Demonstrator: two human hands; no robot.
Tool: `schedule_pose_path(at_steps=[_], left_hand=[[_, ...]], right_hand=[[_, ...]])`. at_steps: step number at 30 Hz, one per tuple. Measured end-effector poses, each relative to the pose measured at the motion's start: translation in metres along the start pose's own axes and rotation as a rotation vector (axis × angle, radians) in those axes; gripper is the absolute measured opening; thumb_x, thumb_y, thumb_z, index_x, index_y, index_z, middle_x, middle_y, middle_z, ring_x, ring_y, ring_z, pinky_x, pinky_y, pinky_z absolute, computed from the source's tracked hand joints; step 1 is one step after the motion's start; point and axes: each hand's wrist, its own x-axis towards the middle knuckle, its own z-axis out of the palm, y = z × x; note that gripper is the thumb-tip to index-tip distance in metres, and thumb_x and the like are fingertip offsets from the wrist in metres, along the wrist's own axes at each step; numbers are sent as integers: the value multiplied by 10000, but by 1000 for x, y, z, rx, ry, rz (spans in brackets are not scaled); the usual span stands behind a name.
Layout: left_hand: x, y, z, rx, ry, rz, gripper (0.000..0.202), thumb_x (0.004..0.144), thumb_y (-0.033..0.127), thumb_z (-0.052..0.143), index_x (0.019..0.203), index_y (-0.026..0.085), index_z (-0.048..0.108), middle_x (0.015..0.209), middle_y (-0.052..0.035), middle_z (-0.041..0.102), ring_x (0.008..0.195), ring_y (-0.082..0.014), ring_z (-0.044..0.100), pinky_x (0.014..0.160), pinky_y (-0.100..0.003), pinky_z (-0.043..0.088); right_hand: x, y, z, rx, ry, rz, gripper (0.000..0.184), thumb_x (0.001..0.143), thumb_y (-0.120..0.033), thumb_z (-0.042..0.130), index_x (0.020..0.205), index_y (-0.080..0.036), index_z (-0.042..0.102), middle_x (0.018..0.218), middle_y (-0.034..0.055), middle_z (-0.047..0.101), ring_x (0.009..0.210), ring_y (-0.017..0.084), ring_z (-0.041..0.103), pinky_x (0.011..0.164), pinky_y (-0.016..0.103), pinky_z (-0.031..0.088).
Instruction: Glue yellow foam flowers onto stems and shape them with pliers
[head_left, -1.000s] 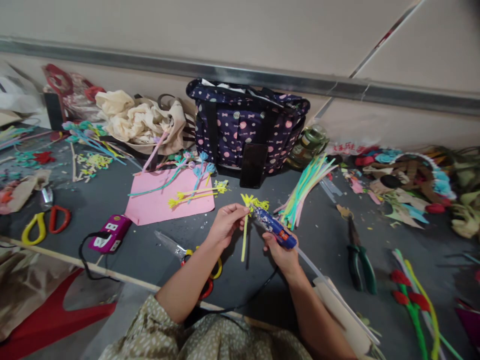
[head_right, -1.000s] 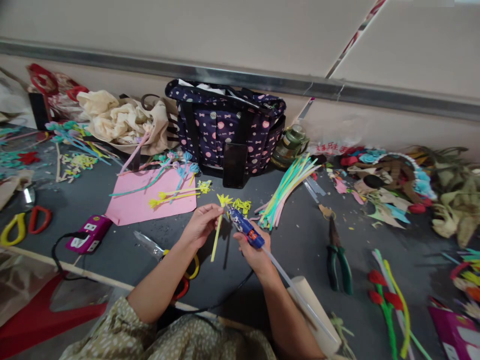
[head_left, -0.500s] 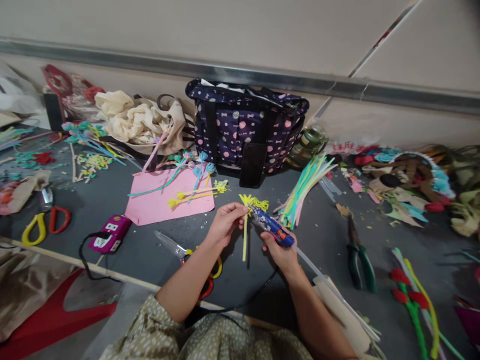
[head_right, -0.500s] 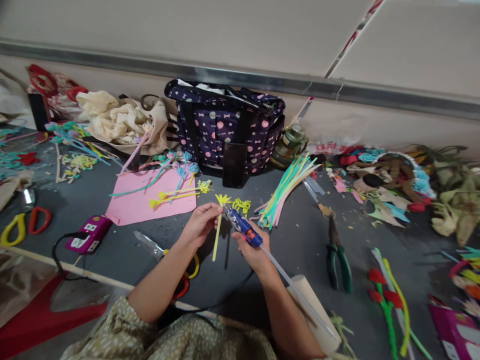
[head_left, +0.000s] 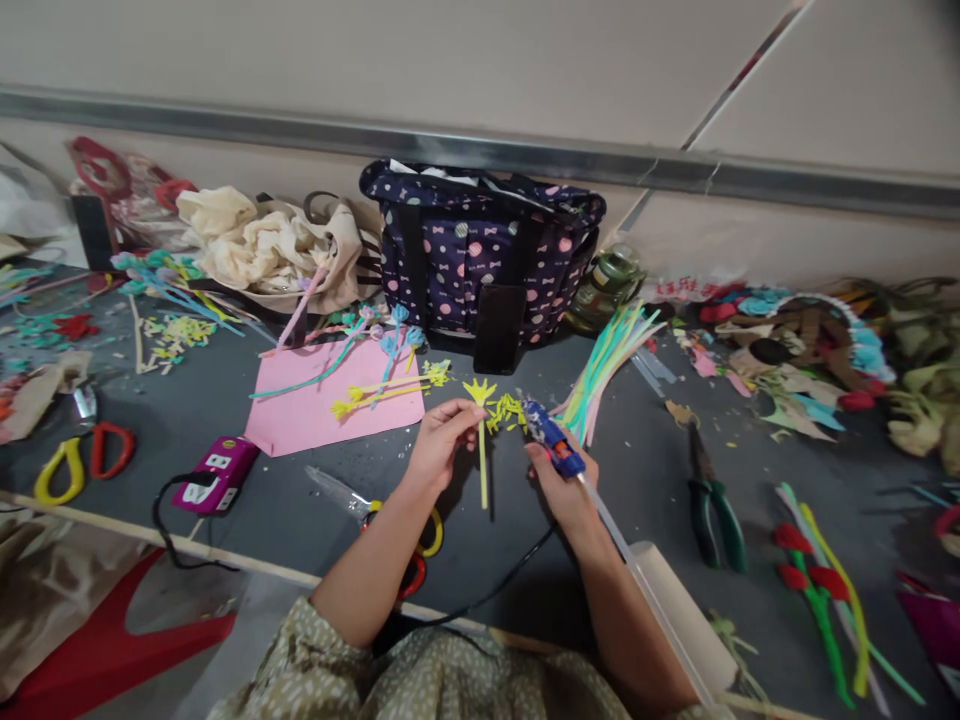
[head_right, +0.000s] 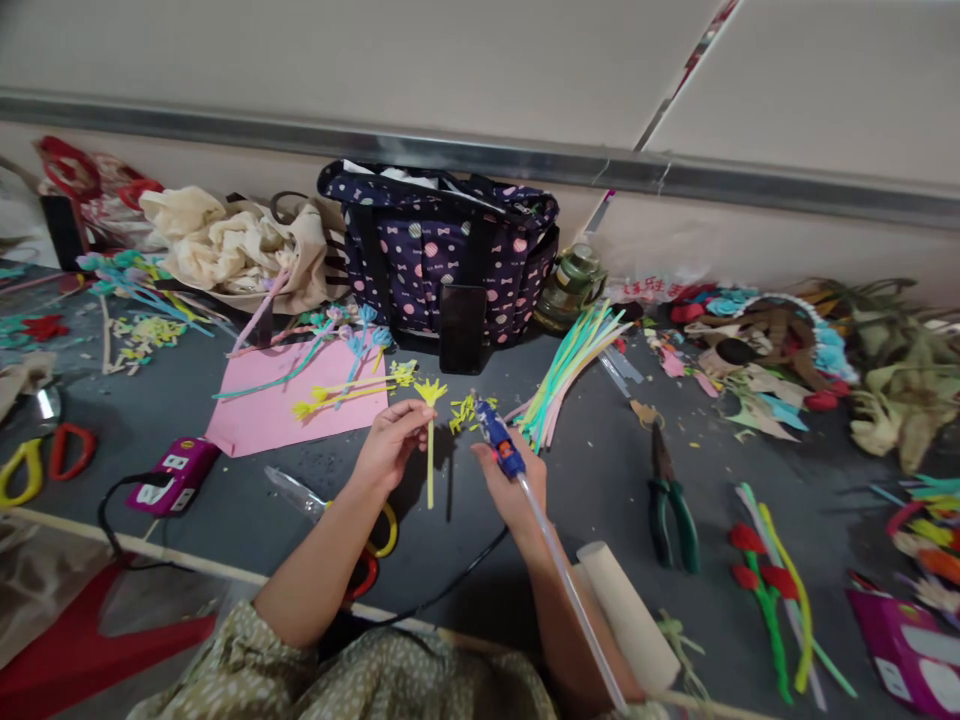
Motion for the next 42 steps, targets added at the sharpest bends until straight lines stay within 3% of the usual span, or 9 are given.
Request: schedule_pose_path(at_steps=[3, 7, 12, 19, 27, 31, 35, 38, 42], left_hand=[[1, 1, -1, 5, 15, 40, 221, 646, 336, 789, 697, 155, 673, 562, 36, 536, 481, -54, 465, 451, -177, 361], [3, 1, -2, -24, 18, 57, 224, 653, 339, 786, 698, 151, 673, 598, 22, 563, 477, -45, 456, 444, -171, 359], [7, 0, -4, -93, 47, 83, 207, 663, 322, 780, 715, 148, 680, 607, 23, 574, 474, -41, 455, 448, -173, 360], [8, 0, -6, -220, 133, 158, 186, 670, 309, 773, 712, 165, 664, 599, 34, 558, 475, -38, 443, 455, -172, 358], [6, 2, -4, -209, 87, 148, 179, 678, 306, 765, 700, 159, 664, 587, 30, 537, 479, -42, 429, 452, -173, 350], [6, 1, -5, -164, 67, 108, 186, 672, 316, 762, 695, 158, 665, 588, 27, 542, 476, -45, 438, 447, -171, 343], [6, -2, -4, -139, 39, 28, 181, 639, 299, 758, 661, 162, 641, 572, 26, 549, 448, -49, 440, 436, -180, 336], [6, -3, -2, -88, -4, 2, 160, 634, 276, 723, 616, 160, 614, 526, 29, 520, 427, -58, 436, 433, -189, 336], [4, -4, 1, 12, -46, -6, 115, 623, 229, 653, 557, 164, 584, 479, 33, 481, 419, -73, 428, 436, -207, 340]], right_hand=[[10, 0, -3, -32, 108, 1, 293, 758, -442, 699, 902, -188, 672, 749, 16, 704, 663, 194, 663, 656, 304, 530], [20, -2, -6, -87, 122, -21, 253, 794, -404, 645, 930, -191, 664, 860, 55, 725, 782, 221, 680, 730, 325, 519], [20, -4, 2, -352, 22, -12, 233, 817, -419, 588, 934, -219, 615, 780, 43, 686, 706, 240, 652, 627, 314, 468], [21, -6, 23, -592, -158, -173, 151, 844, -325, 491, 941, -218, 537, 713, 29, 621, 632, 226, 583, 560, 273, 373], [21, 4, 32, -732, -175, -271, 111, 839, -179, 462, 929, -186, 526, 828, 82, 660, 719, 219, 597, 599, 269, 361], [19, 3, 25, -624, -102, -248, 103, 861, -273, 504, 915, -196, 546, 790, 58, 643, 705, 221, 593, 614, 283, 402], [16, -5, 19, -287, 39, -175, 198, 857, -404, 578, 899, -212, 553, 787, 26, 646, 707, 205, 616, 664, 306, 472], [12, -10, 19, 13, 105, -147, 184, 837, -378, 622, 883, -206, 576, 803, 15, 655, 704, 180, 632, 704, 315, 506], [12, -15, 16, 226, 124, -66, 173, 780, -332, 694, 841, -192, 613, 803, 10, 648, 701, 160, 625, 709, 315, 525]])
